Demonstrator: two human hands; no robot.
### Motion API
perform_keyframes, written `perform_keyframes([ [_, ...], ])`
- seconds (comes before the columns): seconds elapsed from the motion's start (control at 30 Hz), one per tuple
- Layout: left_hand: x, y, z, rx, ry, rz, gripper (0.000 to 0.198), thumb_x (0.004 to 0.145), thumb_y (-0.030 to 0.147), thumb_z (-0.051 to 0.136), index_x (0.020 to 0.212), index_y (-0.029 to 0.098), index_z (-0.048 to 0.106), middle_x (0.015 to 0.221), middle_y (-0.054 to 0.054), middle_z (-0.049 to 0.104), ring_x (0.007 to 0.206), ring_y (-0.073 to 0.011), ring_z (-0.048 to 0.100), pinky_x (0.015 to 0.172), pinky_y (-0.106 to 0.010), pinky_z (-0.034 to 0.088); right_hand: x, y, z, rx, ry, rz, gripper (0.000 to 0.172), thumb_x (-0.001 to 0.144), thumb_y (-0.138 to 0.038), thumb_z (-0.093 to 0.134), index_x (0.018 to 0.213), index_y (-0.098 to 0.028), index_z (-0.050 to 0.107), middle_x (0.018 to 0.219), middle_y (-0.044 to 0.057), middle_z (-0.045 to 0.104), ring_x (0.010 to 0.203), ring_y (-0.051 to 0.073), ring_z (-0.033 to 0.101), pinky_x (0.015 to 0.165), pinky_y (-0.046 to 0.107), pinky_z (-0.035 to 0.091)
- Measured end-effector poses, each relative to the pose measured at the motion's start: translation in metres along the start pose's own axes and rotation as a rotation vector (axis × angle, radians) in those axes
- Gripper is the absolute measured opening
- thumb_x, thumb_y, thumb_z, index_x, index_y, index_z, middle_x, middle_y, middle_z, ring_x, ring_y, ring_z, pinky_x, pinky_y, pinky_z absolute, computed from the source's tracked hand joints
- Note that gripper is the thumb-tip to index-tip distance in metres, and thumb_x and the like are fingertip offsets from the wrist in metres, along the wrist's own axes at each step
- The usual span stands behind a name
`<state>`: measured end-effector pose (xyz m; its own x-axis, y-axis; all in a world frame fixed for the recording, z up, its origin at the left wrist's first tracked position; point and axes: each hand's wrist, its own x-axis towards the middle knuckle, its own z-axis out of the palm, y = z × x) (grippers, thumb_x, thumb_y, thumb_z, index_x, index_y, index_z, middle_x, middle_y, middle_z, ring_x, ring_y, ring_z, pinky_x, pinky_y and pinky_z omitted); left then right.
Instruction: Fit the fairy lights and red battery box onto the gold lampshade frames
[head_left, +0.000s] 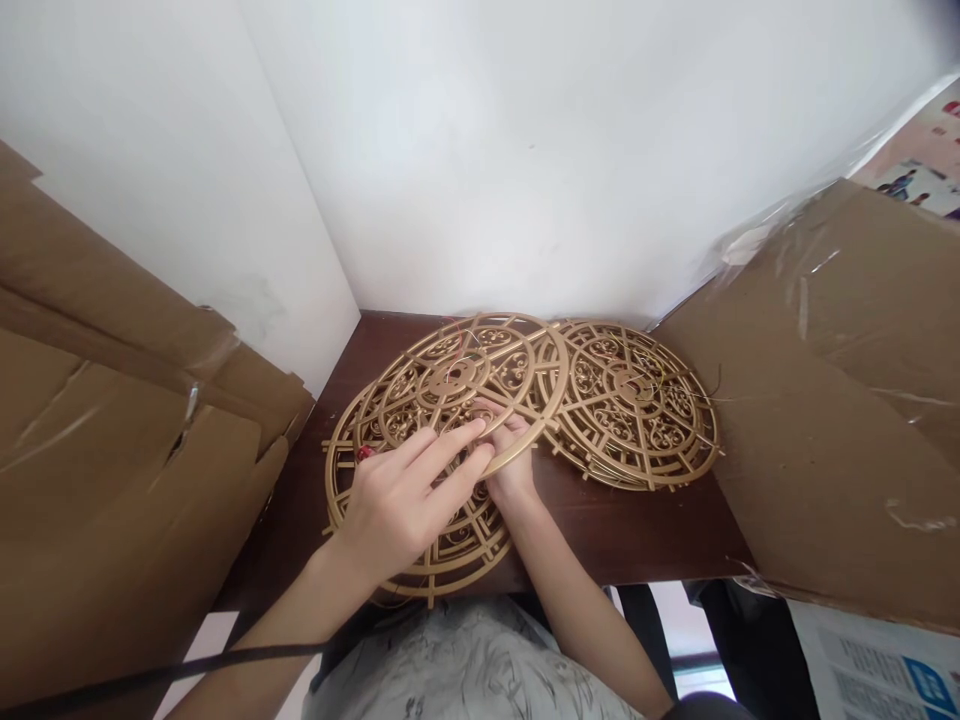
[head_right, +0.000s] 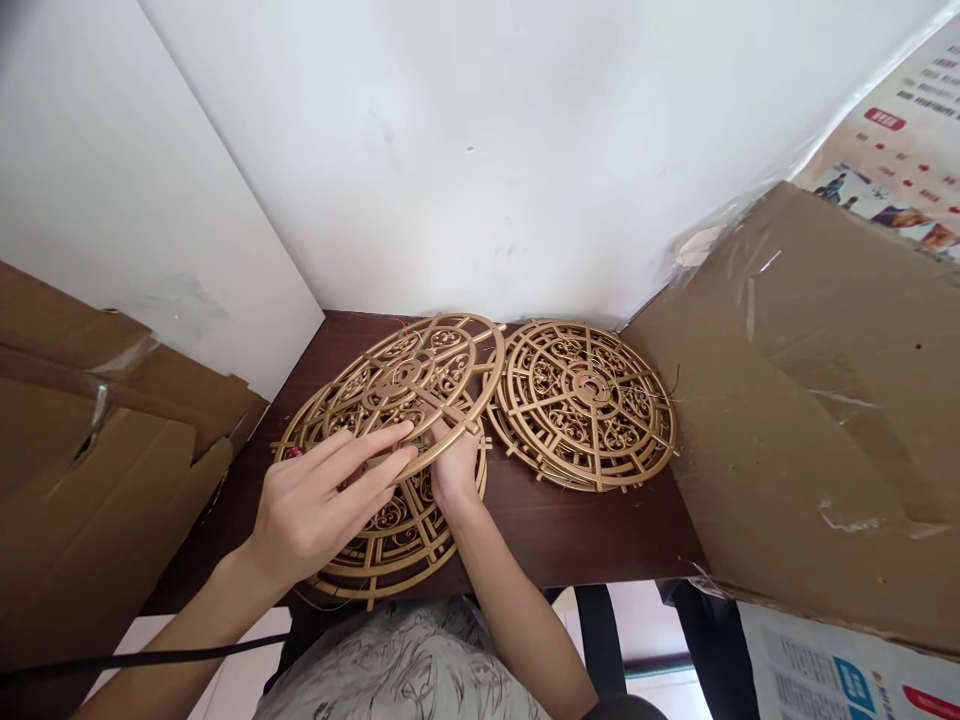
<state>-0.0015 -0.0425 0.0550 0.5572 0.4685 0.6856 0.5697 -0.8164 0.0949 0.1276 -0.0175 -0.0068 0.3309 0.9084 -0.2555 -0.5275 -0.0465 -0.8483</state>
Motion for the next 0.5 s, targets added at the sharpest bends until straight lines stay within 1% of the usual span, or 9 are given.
perform_keyframes([
  [0.07, 0.000, 0.001, 0.001, 0.001, 0.004, 0.009, 0.026, 0.080, 0.009, 0.060, 0.104, 0.017, 0.063, 0.111, -0.010, 0.069, 0.077, -0.0140, 0.062, 0.062, -0.024, 0.052, -0.001, -0.001, 0.003, -0.056, -0.029, -0.039, 0.019, 0.063, -0.033, 0.067, 0.069, -0.017, 0.060, 0.066, 0.002, 0.065, 0.066, 0.017, 0.059, 0.063, 0.029, 0.049],
  [0.17, -0.001, 0.003, 0.002, 0.000, 0.004, 0.018, 0.029, 0.077, 0.007, 0.063, 0.104, 0.016, 0.063, 0.111, -0.011, 0.069, 0.077, -0.0146, 0.061, 0.061, -0.024, 0.051, -0.002, -0.003, 0.006, -0.099, -0.054, -0.068, 0.020, 0.069, -0.036, 0.062, 0.074, -0.016, 0.064, 0.067, 0.004, 0.066, 0.073, 0.020, 0.062, 0.066, 0.032, 0.050],
  [0.33, -0.005, 0.006, 0.007, 0.008, 0.001, 0.023, 0.030, 0.077, 0.008, 0.063, 0.106, 0.016, 0.062, 0.113, -0.010, 0.068, 0.079, -0.0145, 0.060, 0.062, -0.024, 0.051, -0.001, -0.003, 0.008, -0.124, -0.069, -0.072, 0.018, 0.073, -0.035, 0.057, 0.075, -0.018, 0.064, 0.065, 0.003, 0.065, 0.076, 0.021, 0.062, 0.069, 0.033, 0.051],
  [0.5, -0.009, 0.006, 0.011, 0.040, -0.012, 0.033, 0.029, 0.079, 0.010, 0.061, 0.107, 0.019, 0.062, 0.114, -0.008, 0.068, 0.079, -0.0139, 0.059, 0.061, -0.023, 0.050, -0.001, 0.000, 0.008, -0.137, -0.082, -0.067, 0.019, 0.076, -0.035, 0.053, 0.073, -0.018, 0.063, 0.065, 0.003, 0.064, 0.076, 0.020, 0.061, 0.067, 0.033, 0.050],
])
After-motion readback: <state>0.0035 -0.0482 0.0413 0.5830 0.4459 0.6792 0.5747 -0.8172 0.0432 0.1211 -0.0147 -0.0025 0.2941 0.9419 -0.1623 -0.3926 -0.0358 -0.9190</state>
